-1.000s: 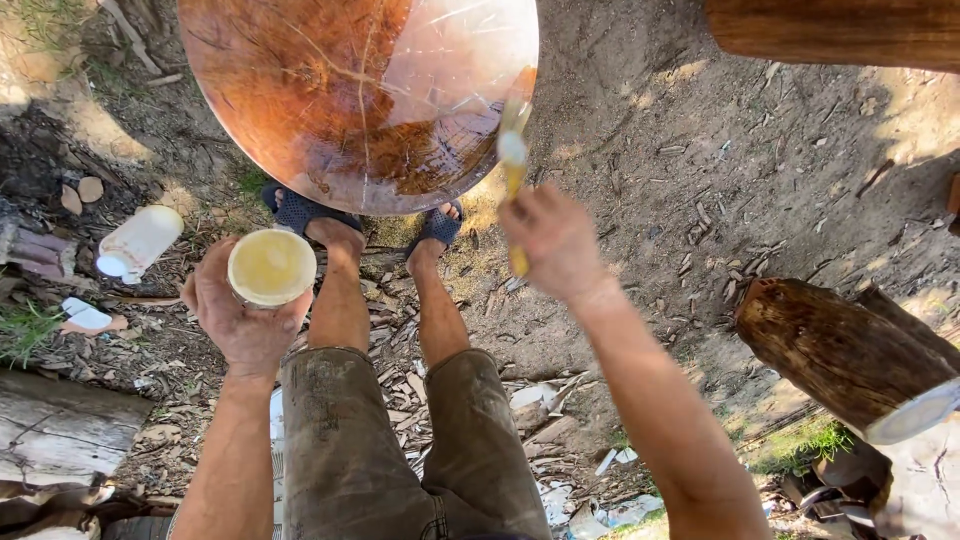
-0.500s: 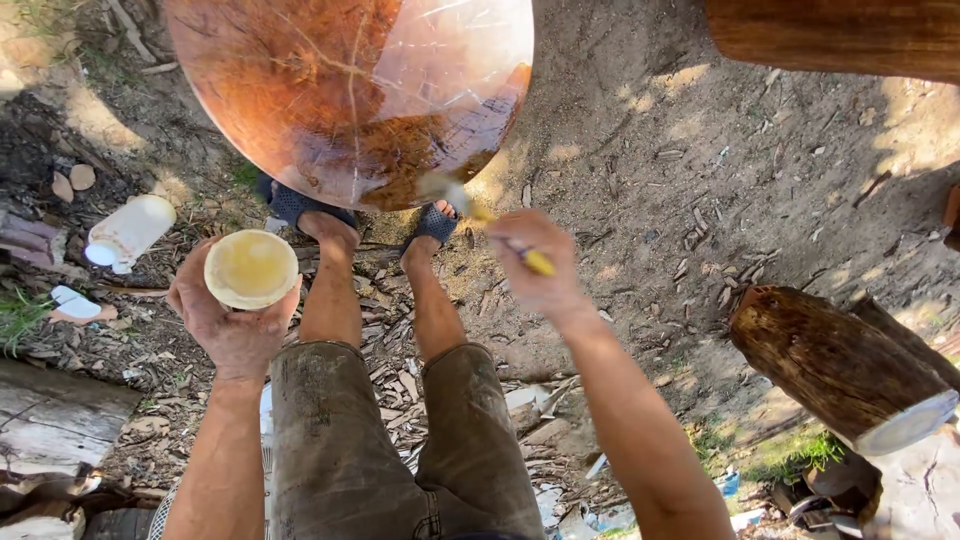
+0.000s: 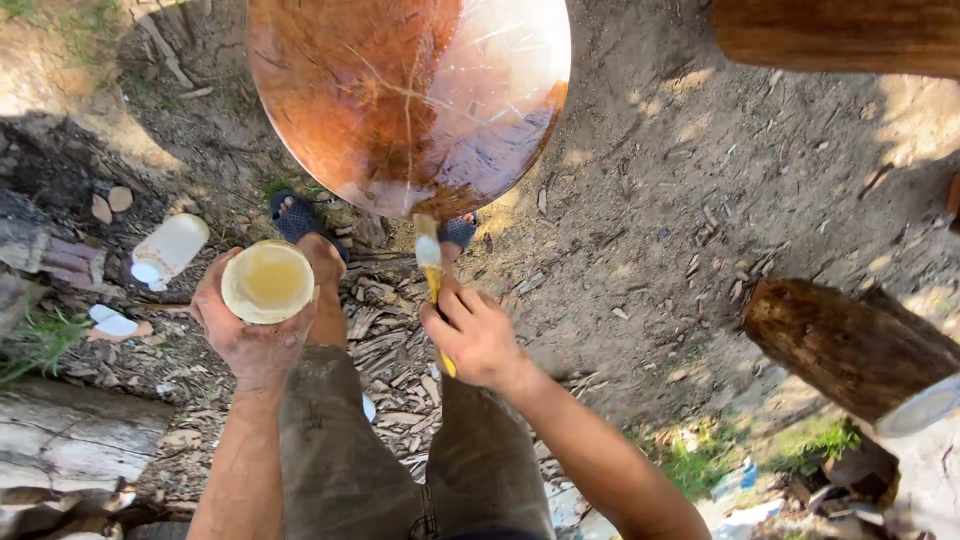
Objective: The person holds a cup of yellowish varnish in one hand and a brush in the other, brushing the liquid over the round top and sides of a wooden stump stool, then moves to coat the sides of additional wooden stumps, dipping the brush back into the cup between strokes.
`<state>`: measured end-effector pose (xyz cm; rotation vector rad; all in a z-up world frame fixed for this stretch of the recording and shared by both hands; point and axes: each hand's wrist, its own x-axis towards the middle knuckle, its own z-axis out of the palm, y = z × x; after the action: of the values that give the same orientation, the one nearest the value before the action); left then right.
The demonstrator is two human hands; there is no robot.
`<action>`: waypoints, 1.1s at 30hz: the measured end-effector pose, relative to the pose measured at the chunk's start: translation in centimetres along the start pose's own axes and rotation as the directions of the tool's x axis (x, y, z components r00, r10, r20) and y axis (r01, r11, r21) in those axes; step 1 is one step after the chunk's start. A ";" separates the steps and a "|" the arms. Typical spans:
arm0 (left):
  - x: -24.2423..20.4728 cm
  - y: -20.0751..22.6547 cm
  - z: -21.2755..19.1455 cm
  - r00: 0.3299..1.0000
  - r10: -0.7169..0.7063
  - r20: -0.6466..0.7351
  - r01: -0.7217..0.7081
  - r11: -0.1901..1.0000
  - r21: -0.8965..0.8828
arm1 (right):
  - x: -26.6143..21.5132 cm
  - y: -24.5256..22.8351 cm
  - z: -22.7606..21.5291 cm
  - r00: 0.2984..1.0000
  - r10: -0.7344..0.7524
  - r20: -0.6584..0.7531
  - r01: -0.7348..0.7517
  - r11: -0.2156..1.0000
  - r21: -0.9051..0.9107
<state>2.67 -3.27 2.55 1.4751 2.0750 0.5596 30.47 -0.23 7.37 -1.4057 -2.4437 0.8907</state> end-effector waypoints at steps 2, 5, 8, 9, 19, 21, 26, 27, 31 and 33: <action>0.8 -1.9 -0.7 1.000 -0.016 0.021 0.019 0.984 -0.178 | 0.4 0.0 -0.2 0.996 0.082 -0.046 -0.074 0.983 0.166; 2.3 -3.9 -2.8 0.999 0.027 0.035 -0.018 0.970 -0.244 | -2.2 4.6 1.4 0.935 0.334 -0.117 -0.196 0.765 0.613; 3.6 -6.8 -3.7 0.994 0.101 0.050 -0.091 0.981 -0.174 | -5.3 10.8 0.2 0.803 0.558 -0.207 -0.234 0.616 0.753; 3.8 -8.1 -3.7 0.994 0.097 0.046 -0.087 0.977 -0.194 | -6.3 12.7 -0.8 0.750 0.581 -0.315 -0.264 0.700 0.663; 6.3 -7.7 -6.1 0.984 0.107 0.140 -0.054 0.939 -0.338 | 1.8 -0.6 2.1 0.951 0.310 0.012 -0.304 0.937 -0.173; 6.2 -7.6 -5.6 0.987 0.107 0.118 -0.061 0.939 -0.339 | 3.7 -4.7 2.4 0.983 0.177 -0.049 -0.177 0.984 -0.006; 6.1 -7.3 -5.5 0.979 0.163 0.121 -0.144 0.978 -0.151 | 3.0 -0.9 2.0 0.919 0.358 -0.165 -0.291 0.898 0.329; 5.9 -7.4 -5.4 0.979 0.164 0.119 -0.146 0.978 -0.146 | 2.7 1.0 1.7 0.871 0.447 -0.202 -0.306 0.817 0.488; 5.3 -7.7 -5.0 0.987 0.133 0.088 -0.112 0.971 -0.209 | -0.9 10.2 -0.5 0.795 0.519 -0.315 -0.218 0.728 0.650; 4.8 -7.4 -5.4 0.988 0.119 0.102 -0.099 0.979 -0.179 | -0.5 11.7 -3.4 0.778 0.452 -0.437 -0.261 0.865 0.430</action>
<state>-7.37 -1.19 1.38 1.4898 1.8202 0.6665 40.68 5.08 3.38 -1.7279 -1.5489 0.8118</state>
